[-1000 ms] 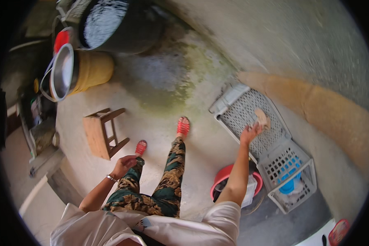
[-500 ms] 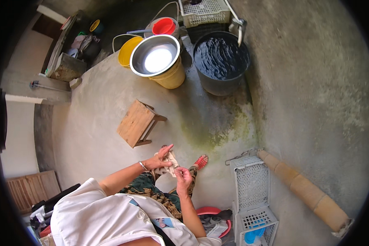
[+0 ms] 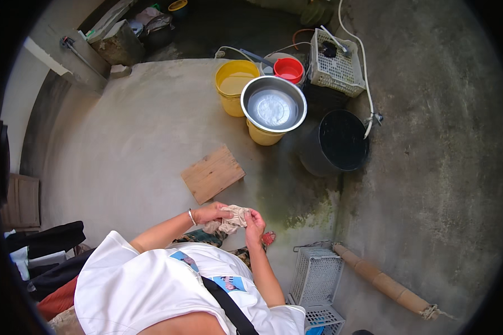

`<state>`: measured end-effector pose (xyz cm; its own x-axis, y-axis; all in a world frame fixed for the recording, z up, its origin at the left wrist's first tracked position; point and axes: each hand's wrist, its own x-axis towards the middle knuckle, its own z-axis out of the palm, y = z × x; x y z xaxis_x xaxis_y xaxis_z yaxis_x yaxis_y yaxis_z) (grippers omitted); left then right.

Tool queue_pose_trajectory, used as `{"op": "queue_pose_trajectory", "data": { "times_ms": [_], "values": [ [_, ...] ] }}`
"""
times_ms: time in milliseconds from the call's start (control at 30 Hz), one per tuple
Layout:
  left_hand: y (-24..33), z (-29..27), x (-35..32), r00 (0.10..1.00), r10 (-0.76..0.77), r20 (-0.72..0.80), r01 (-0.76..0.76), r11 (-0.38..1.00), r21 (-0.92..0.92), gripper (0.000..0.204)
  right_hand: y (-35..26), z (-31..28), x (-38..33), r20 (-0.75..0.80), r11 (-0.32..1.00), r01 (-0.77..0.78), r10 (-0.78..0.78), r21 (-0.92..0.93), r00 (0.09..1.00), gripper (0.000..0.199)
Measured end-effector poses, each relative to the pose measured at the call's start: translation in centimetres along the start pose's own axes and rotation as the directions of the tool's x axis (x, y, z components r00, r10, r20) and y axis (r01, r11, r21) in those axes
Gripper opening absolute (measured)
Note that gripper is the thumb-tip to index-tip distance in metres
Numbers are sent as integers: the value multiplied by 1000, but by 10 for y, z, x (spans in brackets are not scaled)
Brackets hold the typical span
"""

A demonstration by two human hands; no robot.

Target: The person hangs a white cloth on a clothesline, then walks to a washing area to pick up a small cloth and a green sponge. They fill a metal basin with water using a red scoop, place the basin on a concrete ledge, and wash the small cloth by hand using the sponge and water.

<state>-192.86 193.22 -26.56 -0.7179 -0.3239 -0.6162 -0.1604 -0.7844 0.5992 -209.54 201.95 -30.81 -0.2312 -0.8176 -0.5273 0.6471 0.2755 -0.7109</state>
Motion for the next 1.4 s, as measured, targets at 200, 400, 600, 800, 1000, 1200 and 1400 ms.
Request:
{"op": "queue_pose_trajectory", "data": {
  "times_ms": [200, 400, 600, 800, 1000, 1200, 1400],
  "values": [
    [36, -45, -25, 969, 225, -99, -233, 970, -71, 27, -25, 92, 26, 80, 986, -20, 34, -163, 996, 15],
    [65, -60, -11, 961, 198, -193, -260, 887, -382, 24, -46, 122, 77, 132, 923, -49, 107, -382, 985, 14],
    [101, -84, 46, 877, 254, -407, -399, 858, -324, 24, -78, 122, 168, 212, 839, 52, 77, -542, 974, 14],
    [165, -88, 110, 811, 264, -521, -533, 700, -476, 32, -150, 125, 243, 280, 833, -277, 444, -479, 851, 32],
    [227, -82, 173, 814, 242, -528, -481, 790, -380, 22, -189, 126, 294, 384, 841, -254, 460, -478, 800, 42],
    [247, -87, 184, 821, 237, -519, -472, 794, -384, 26, -210, 148, 327, 371, 835, -155, 391, -528, 842, 30],
    [286, -101, 177, 746, 262, -613, -584, 700, -411, 35, -223, 183, 350, 285, 888, -324, 419, -326, 862, 23]
  ]
}}
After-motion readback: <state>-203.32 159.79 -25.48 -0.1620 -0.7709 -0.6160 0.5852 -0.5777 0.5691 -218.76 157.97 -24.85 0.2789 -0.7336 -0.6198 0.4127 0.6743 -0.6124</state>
